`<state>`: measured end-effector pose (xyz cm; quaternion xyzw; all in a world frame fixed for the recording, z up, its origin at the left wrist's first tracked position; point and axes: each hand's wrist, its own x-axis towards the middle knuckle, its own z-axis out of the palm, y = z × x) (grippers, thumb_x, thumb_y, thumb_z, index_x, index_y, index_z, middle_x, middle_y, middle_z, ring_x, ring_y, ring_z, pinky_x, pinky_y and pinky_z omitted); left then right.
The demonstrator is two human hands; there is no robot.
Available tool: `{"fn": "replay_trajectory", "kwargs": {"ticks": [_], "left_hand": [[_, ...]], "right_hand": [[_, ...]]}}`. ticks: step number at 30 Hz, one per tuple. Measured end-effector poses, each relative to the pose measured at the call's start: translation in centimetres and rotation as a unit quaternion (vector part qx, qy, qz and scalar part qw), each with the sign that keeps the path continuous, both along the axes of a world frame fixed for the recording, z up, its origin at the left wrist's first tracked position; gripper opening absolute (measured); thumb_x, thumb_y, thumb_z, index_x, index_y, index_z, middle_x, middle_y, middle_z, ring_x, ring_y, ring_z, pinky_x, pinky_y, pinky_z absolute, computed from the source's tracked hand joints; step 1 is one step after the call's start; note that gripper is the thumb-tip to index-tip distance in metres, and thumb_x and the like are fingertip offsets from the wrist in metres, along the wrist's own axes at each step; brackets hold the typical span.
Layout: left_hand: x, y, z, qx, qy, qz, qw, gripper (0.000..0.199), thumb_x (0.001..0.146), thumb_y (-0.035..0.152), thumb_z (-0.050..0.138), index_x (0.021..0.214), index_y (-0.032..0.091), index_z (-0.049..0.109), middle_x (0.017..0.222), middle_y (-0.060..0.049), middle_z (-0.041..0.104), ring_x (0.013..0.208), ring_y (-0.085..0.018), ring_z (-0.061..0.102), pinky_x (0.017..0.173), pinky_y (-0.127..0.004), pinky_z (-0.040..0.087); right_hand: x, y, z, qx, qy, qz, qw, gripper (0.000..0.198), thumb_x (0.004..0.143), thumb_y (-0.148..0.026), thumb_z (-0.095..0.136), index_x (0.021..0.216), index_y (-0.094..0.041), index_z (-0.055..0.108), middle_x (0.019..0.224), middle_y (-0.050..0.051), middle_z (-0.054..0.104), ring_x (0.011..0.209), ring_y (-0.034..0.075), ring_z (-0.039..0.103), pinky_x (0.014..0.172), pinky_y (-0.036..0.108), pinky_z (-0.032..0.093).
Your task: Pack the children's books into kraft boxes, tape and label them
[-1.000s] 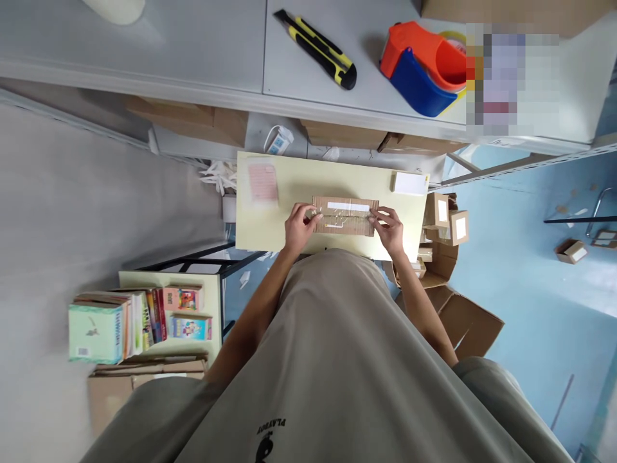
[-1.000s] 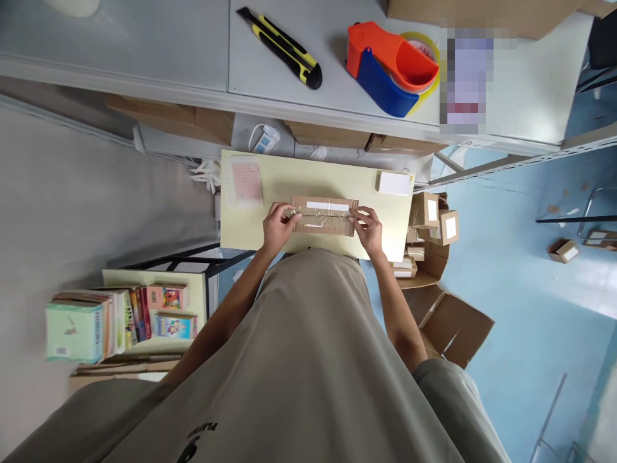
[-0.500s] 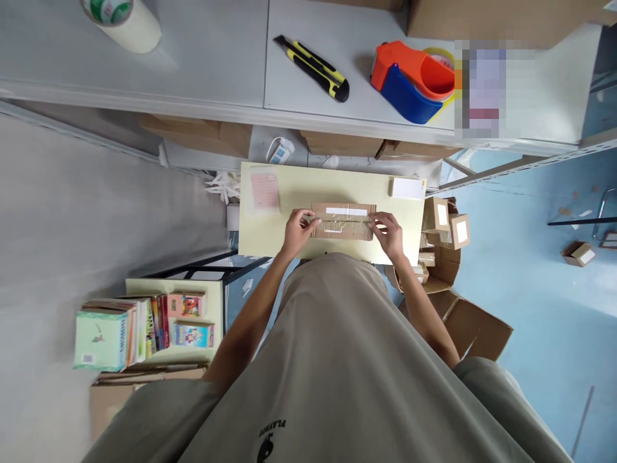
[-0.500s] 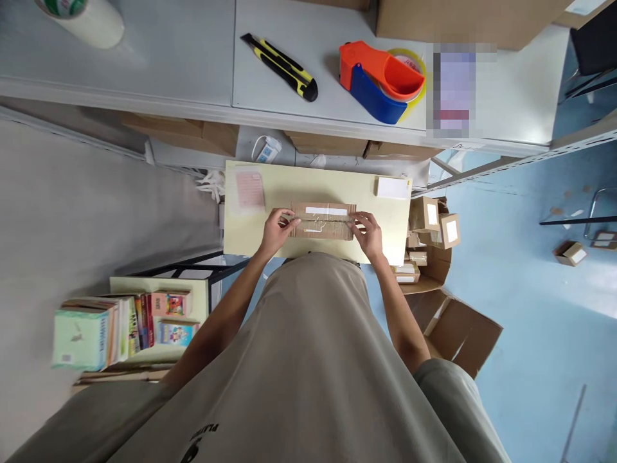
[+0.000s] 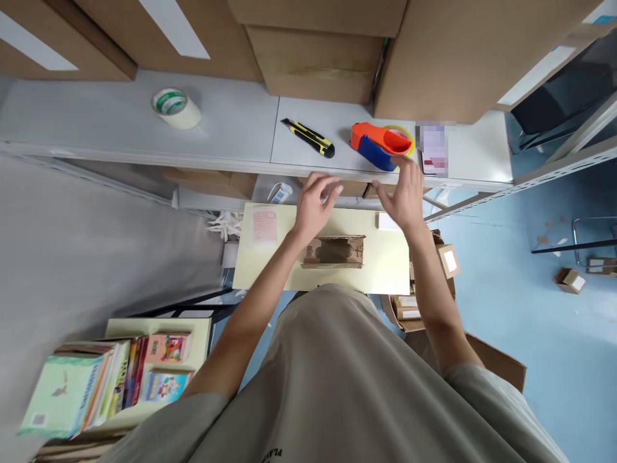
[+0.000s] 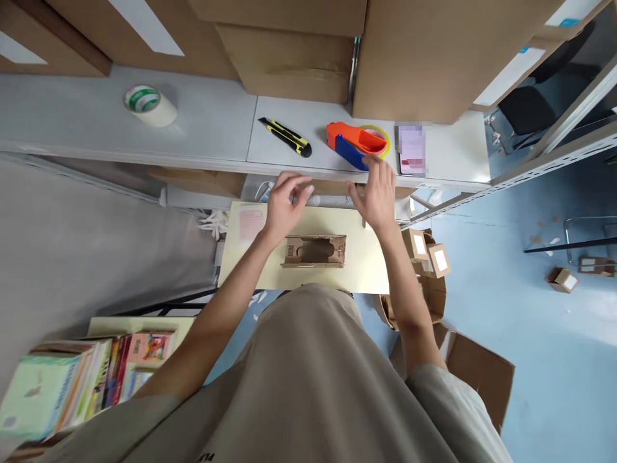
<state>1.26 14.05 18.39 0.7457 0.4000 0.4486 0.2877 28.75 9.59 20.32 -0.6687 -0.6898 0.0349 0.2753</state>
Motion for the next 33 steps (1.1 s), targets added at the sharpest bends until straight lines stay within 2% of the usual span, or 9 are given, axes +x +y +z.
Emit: {"fn": "replay_trajectory", "kwargs": {"ticks": [4,8,11,14,16,18,20,27,33], "left_hand": [[4.0,2.5,3.4,0.027,-0.028,-0.025,0.999,0.026,0.122,0.041,0.066,0.131,0.024,0.083,0.127,-0.008,0.081,0.108,-0.021,0.080,0.097,-0.035,0.067],[5.8,2.0,3.9,-0.014,-0.078,-0.034,0.996,0.020,0.121,0.034,0.067,0.130,0.024,0.082,0.116,-0.006,0.086,0.106,-0.021,0.083,0.095,-0.035,0.068],[5.2,-0.2,2.6,-0.084,-0.123,-0.028,0.988,0.021,0.120,0.039,0.068,0.131,0.024,0.080,0.105,-0.004,0.086,0.094,-0.019,0.083,0.091,-0.034,0.068],[3.3,-3.6,0.8,-0.141,-0.165,-0.027,0.976,0.027,0.115,0.048,0.077,0.126,0.024,0.077,0.105,-0.005,0.085,0.096,-0.019,0.084,0.091,-0.033,0.068],[1.8,-6.3,-0.3,-0.169,-0.191,-0.031,0.966,0.034,0.109,0.055,0.083,0.120,0.023,0.075,0.111,-0.007,0.085,0.099,-0.019,0.084,0.093,-0.033,0.069],[0.5,-8.9,-1.1,-0.200,-0.205,-0.025,0.958,0.043,0.104,0.062,0.087,0.116,0.023,0.074,0.115,-0.008,0.084,0.099,-0.019,0.083,0.093,-0.032,0.069],[-0.7,-11.1,-1.6,-0.223,-0.200,-0.003,0.954,0.049,0.102,0.069,0.088,0.113,0.023,0.073,0.113,-0.008,0.083,0.099,-0.019,0.082,0.093,-0.033,0.070],[-3.7,-15.5,-1.5,-0.230,-0.139,0.061,0.961,0.045,0.108,0.071,0.076,0.106,0.026,0.076,0.112,-0.009,0.083,0.100,-0.023,0.080,0.094,-0.039,0.069],[-7.6,-15.9,-1.9,-0.287,-0.176,-0.011,0.942,0.040,0.103,0.063,0.083,0.115,0.026,0.080,0.111,-0.008,0.085,0.103,-0.024,0.081,0.095,-0.038,0.068]], "right_hand": [[0.7,7.7,1.6,-0.071,-0.067,-0.007,0.995,0.064,0.119,-0.054,0.054,0.165,-0.009,0.052,0.162,0.033,0.065,0.160,0.052,0.056,0.134,0.083,0.037],[0.2,10.4,1.0,-0.092,-0.080,0.002,0.993,0.060,0.123,-0.053,0.049,0.158,-0.005,0.054,0.148,0.032,0.073,0.150,0.048,0.066,0.133,0.081,0.039],[-0.7,7.9,0.6,-0.081,-0.033,-0.022,0.996,0.060,0.123,-0.060,0.051,0.157,-0.012,0.055,0.144,0.028,0.075,0.144,0.046,0.070,0.131,0.076,0.046],[-2.4,2.5,0.1,-0.085,0.098,-0.024,0.991,0.073,0.116,-0.075,0.061,0.162,-0.019,0.052,0.145,0.025,0.075,0.135,0.044,0.074,0.120,0.071,0.059],[-4.0,-1.4,-0.4,-0.116,0.233,0.028,0.965,0.081,0.107,-0.087,0.068,0.161,-0.027,0.054,0.139,0.018,0.078,0.126,0.040,0.077,0.113,0.066,0.065],[-6.0,-4.7,-0.8,-0.162,0.352,0.082,0.918,0.087,0.098,-0.096,0.072,0.153,-0.029,0.059,0.133,0.015,0.081,0.123,0.038,0.078,0.112,0.061,0.068],[-8.1,-7.1,-1.1,-0.200,0.414,0.096,0.883,0.093,0.092,-0.102,0.074,0.148,-0.029,0.062,0.130,0.014,0.081,0.120,0.036,0.078,0.112,0.059,0.068],[-12.9,-10.3,-1.4,-0.245,0.425,0.057,0.870,0.092,0.090,-0.103,0.073,0.142,-0.028,0.061,0.126,0.012,0.081,0.117,0.033,0.076,0.109,0.052,0.067],[-13.5,-11.3,-0.2,-0.296,0.315,0.084,0.898,0.088,0.094,-0.106,0.066,0.134,-0.027,0.063,0.119,0.012,0.079,0.105,0.032,0.075,0.097,0.049,0.067]]}}
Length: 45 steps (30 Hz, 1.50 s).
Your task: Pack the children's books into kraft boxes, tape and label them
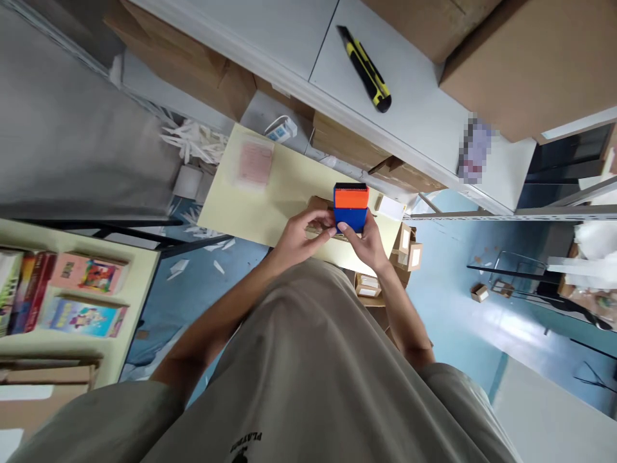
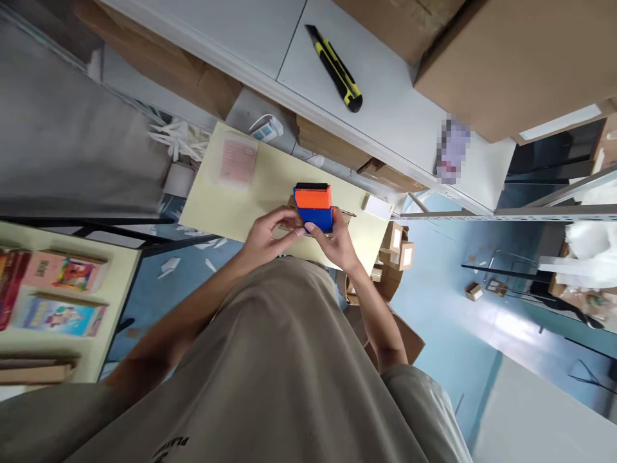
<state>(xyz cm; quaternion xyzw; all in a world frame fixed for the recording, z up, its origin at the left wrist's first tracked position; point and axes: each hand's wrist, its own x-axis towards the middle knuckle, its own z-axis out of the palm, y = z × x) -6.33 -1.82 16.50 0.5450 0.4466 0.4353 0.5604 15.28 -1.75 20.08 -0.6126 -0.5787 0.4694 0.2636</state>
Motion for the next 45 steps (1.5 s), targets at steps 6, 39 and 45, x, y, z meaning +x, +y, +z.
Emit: {"fn": "replay_trajectory", "kwargs": {"ticks": [6,39,45], "left_hand": [[-5.3,3.2,0.1,-0.043,-0.071,-0.019,0.996,0.060,0.098,0.074,0.085,0.129,0.023,0.085,0.124,-0.012,0.083,0.111,-0.029,0.082,0.090,-0.041,0.069],[-10.1,3.6,-4.1,-0.230,-0.197,-0.090,0.949,0.043,0.088,0.062,0.094,0.082,0.023,0.078,0.069,-0.001,0.070,0.062,-0.016,0.064,0.059,-0.030,0.052],[-7.7,1.9,-6.4,-0.246,-0.195,0.004,0.950,0.033,0.086,0.052,0.090,0.083,0.023,0.074,0.079,-0.003,0.075,0.067,-0.015,0.063,0.061,-0.029,0.053]], "right_hand": [[-0.1,-0.3,3.2,-0.019,-0.116,0.109,0.987,0.082,0.098,-0.097,0.071,0.137,-0.025,0.066,0.119,0.013,0.081,0.099,0.033,0.075,0.090,0.052,0.068],[-7.6,3.1,9.4,-0.208,-0.286,0.242,0.903,0.069,0.100,-0.088,0.073,0.125,-0.024,0.076,0.100,0.009,0.085,0.083,0.030,0.077,0.072,0.040,0.056],[-7.5,5.7,8.8,-0.246,-0.296,0.248,0.889,0.072,0.099,-0.095,0.071,0.108,-0.024,0.079,0.093,0.009,0.085,0.081,0.029,0.079,0.069,0.039,0.055]]}}
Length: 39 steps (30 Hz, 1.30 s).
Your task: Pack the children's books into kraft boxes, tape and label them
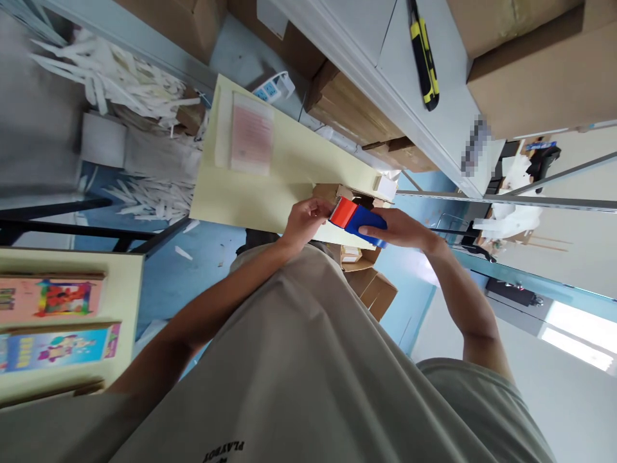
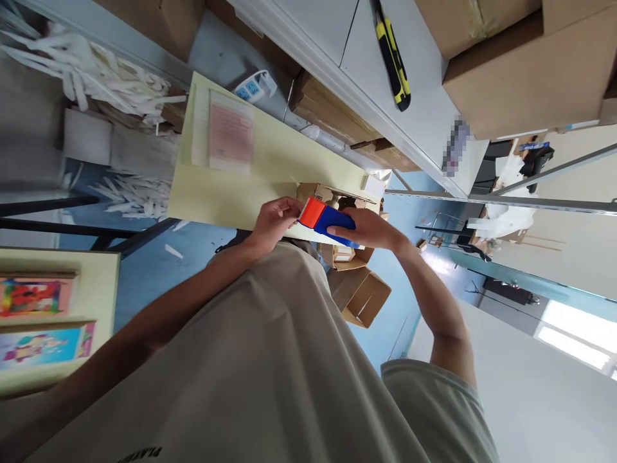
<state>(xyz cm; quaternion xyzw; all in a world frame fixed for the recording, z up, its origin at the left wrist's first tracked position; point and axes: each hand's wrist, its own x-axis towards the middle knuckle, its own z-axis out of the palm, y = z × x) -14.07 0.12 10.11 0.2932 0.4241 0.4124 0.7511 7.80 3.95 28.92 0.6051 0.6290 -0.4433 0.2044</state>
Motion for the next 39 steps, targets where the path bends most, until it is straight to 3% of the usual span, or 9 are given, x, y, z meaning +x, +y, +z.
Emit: {"fn": "replay_trajectory", "kwargs": {"ticks": [5,9,15,20,29,32,36,39], "left_hand": [[0.0,0.7,-3.9,-0.029,0.029,0.047,0.998,0.046,0.086,0.065,0.094,0.089,0.024,0.075,0.081,-0.003,0.076,0.061,-0.013,0.057,0.054,-0.029,0.044],[0.9,1.0,-7.2,-0.032,0.018,0.029,0.999,0.054,0.084,0.073,0.096,0.088,0.024,0.075,0.072,-0.001,0.069,0.056,-0.012,0.052,0.052,-0.030,0.041],[4.0,0.4,-9.6,-0.107,-0.032,0.041,0.993,0.052,0.081,0.066,0.102,0.084,0.022,0.073,0.071,0.002,0.065,0.054,-0.009,0.046,0.052,-0.027,0.035],[5.3,0.5,-11.1,-0.140,-0.028,0.058,0.988,0.049,0.080,0.059,0.104,0.081,0.022,0.072,0.070,0.002,0.064,0.059,-0.010,0.048,0.057,-0.027,0.039],[7.7,0.4,-12.2,-0.149,0.029,0.058,0.987,0.026,0.091,0.045,0.085,0.088,0.022,0.076,0.088,-0.005,0.079,0.084,-0.019,0.070,0.077,-0.030,0.056],[8.0,0.0,-12.7,-0.113,0.081,0.072,0.988,0.021,0.093,0.043,0.084,0.090,0.022,0.080,0.095,-0.007,0.083,0.091,-0.022,0.075,0.086,-0.034,0.058],[7.8,-0.3,-14.6,-0.093,0.207,0.097,0.969,0.030,0.084,0.041,0.093,0.108,0.025,0.083,0.101,-0.007,0.084,0.100,-0.027,0.078,0.098,-0.040,0.062],[7.3,-0.8,-15.0,-0.059,0.210,0.096,0.971,0.040,0.090,0.038,0.087,0.127,0.025,0.079,0.114,-0.010,0.084,0.106,-0.028,0.080,0.104,-0.044,0.067]], "right_hand": [[1.3,2.7,5.0,-0.088,-0.014,-0.006,0.996,0.072,0.098,-0.095,0.074,0.087,-0.024,0.076,0.071,0.003,0.077,0.061,0.019,0.070,0.056,0.033,0.050],[1.8,3.9,8.0,-0.112,-0.080,-0.026,0.990,0.072,0.097,-0.095,0.074,0.084,-0.025,0.077,0.064,0.003,0.074,0.054,0.019,0.067,0.050,0.033,0.047],[-0.1,5.1,6.0,-0.118,-0.154,0.014,0.981,0.073,0.099,-0.092,0.071,0.075,-0.023,0.073,0.069,0.009,0.077,0.061,0.022,0.073,0.058,0.037,0.053],[-1.3,5.6,4.4,-0.130,-0.203,0.032,0.970,0.073,0.100,-0.091,0.068,0.082,-0.021,0.076,0.076,0.011,0.080,0.073,0.024,0.077,0.069,0.037,0.056],[-1.1,5.5,2.4,-0.122,-0.229,0.029,0.965,0.076,0.100,-0.094,0.068,0.085,-0.020,0.077,0.076,0.012,0.079,0.075,0.025,0.077,0.074,0.038,0.057],[-1.3,5.4,2.5,-0.114,-0.241,0.026,0.963,0.072,0.102,-0.089,0.069,0.085,-0.019,0.077,0.076,0.011,0.079,0.075,0.024,0.076,0.074,0.037,0.055],[-1.6,5.1,2.5,-0.109,-0.249,0.032,0.962,0.065,0.107,-0.080,0.069,0.087,-0.019,0.078,0.075,0.010,0.077,0.074,0.024,0.075,0.074,0.037,0.054],[-1.6,4.9,2.6,-0.113,-0.245,0.035,0.962,0.059,0.108,-0.075,0.070,0.088,-0.020,0.078,0.076,0.009,0.077,0.074,0.024,0.075,0.074,0.037,0.053]]}}
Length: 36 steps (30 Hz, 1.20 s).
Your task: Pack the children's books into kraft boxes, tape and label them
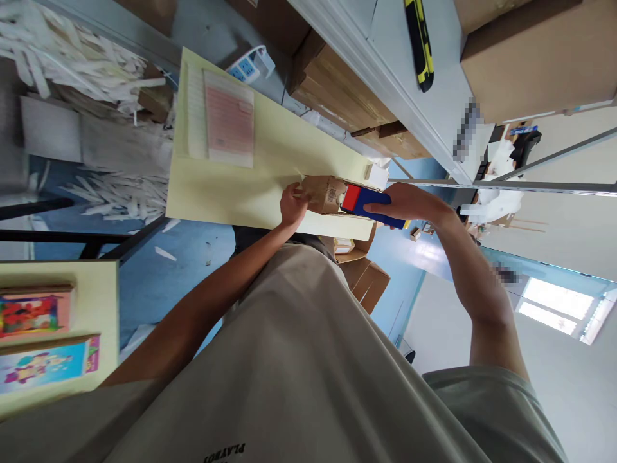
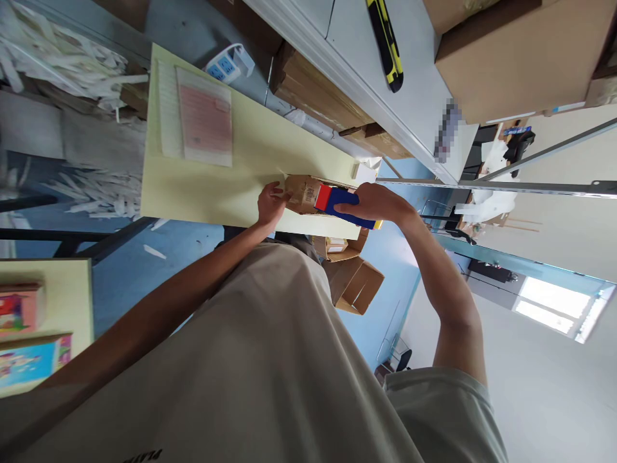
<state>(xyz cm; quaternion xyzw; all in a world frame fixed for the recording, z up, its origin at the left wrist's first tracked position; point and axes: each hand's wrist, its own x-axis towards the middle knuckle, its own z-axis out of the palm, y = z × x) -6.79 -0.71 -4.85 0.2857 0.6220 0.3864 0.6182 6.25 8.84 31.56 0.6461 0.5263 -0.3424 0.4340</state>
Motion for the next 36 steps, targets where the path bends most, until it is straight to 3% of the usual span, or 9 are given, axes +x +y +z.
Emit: {"fn": "replay_trajectory", "kwargs": {"ticks": [3,7,10,16,21,24,27,36], "left_hand": [[-0.9,-1.3,1.8,0.143,-0.042,-0.036,0.988,0.050,0.102,0.038,0.075,0.149,0.025,0.070,0.140,-0.013,0.078,0.129,-0.028,0.079,0.118,-0.047,0.067],[-1.5,-3.5,4.9,0.294,-0.060,-0.099,0.949,0.087,0.103,0.046,0.084,0.178,0.030,0.043,0.172,-0.019,0.056,0.155,-0.036,0.066,0.130,-0.055,0.062],[-0.9,-4.1,5.0,0.321,-0.035,-0.161,0.933,0.111,0.099,0.057,0.092,0.186,0.031,0.028,0.176,-0.022,0.050,0.156,-0.040,0.064,0.130,-0.060,0.062],[0.0,-2.7,2.4,0.306,0.016,-0.214,0.928,0.109,0.100,0.065,0.089,0.185,0.026,0.032,0.171,-0.024,0.056,0.158,-0.043,0.063,0.132,-0.060,0.058],[-0.7,0.6,4.1,0.364,0.033,-0.255,0.895,0.144,0.084,0.081,0.097,0.191,0.023,0.021,0.189,-0.027,0.040,0.173,-0.052,0.044,0.141,-0.067,0.043],[-0.6,2.7,6.1,0.399,0.021,-0.301,0.866,0.140,0.085,0.072,0.100,0.192,0.022,0.024,0.184,-0.023,0.051,0.164,-0.049,0.053,0.139,-0.064,0.045],[-0.2,3.7,7.2,0.399,0.013,-0.319,0.860,0.132,0.084,0.059,0.102,0.191,0.023,0.033,0.165,-0.017,0.071,0.146,-0.044,0.064,0.133,-0.058,0.050],[1.1,3.3,5.9,0.384,0.063,-0.327,0.861,0.106,0.085,0.039,0.101,0.179,0.015,0.056,0.129,-0.018,0.083,0.131,-0.042,0.068,0.129,-0.056,0.052]], "right_hand": [[0.1,-0.2,0.2,-0.001,0.010,-0.002,1.000,0.057,0.109,-0.074,0.069,0.089,-0.020,0.077,0.076,0.008,0.078,0.073,0.023,0.074,0.074,0.037,0.052],[0.1,-0.3,0.5,-0.001,0.028,0.000,1.000,0.061,0.108,-0.078,0.067,0.088,-0.021,0.077,0.075,0.009,0.077,0.072,0.023,0.074,0.072,0.037,0.052],[0.1,-0.3,0.3,-0.002,0.038,0.002,0.999,0.064,0.107,-0.080,0.066,0.086,-0.021,0.076,0.075,0.009,0.077,0.071,0.023,0.073,0.071,0.037,0.052],[0.0,-0.5,-0.1,-0.001,0.026,0.009,1.000,0.065,0.106,-0.081,0.066,0.093,-0.020,0.079,0.072,0.009,0.077,0.070,0.023,0.073,0.071,0.037,0.053],[-0.2,-0.8,0.2,-0.010,0.011,0.017,1.000,0.067,0.105,-0.084,0.066,0.096,-0.019,0.080,0.072,0.008,0.076,0.070,0.022,0.073,0.071,0.037,0.051],[-0.3,-0.9,0.4,-0.009,-0.002,0.022,1.000,0.066,0.105,-0.082,0.067,0.097,-0.019,0.080,0.072,0.009,0.077,0.072,0.024,0.074,0.072,0.037,0.051],[-0.5,-1.1,0.6,-0.004,-0.009,0.019,1.000,0.062,0.106,-0.080,0.068,0.096,-0.020,0.079,0.075,0.010,0.078,0.075,0.026,0.075,0.075,0.038,0.051],[-1.5,-1.7,0.5,0.022,-0.016,0.069,0.997,0.068,0.105,-0.086,0.066,0.100,-0.019,0.079,0.078,0.014,0.077,0.086,0.033,0.077,0.079,0.041,0.051]]}}
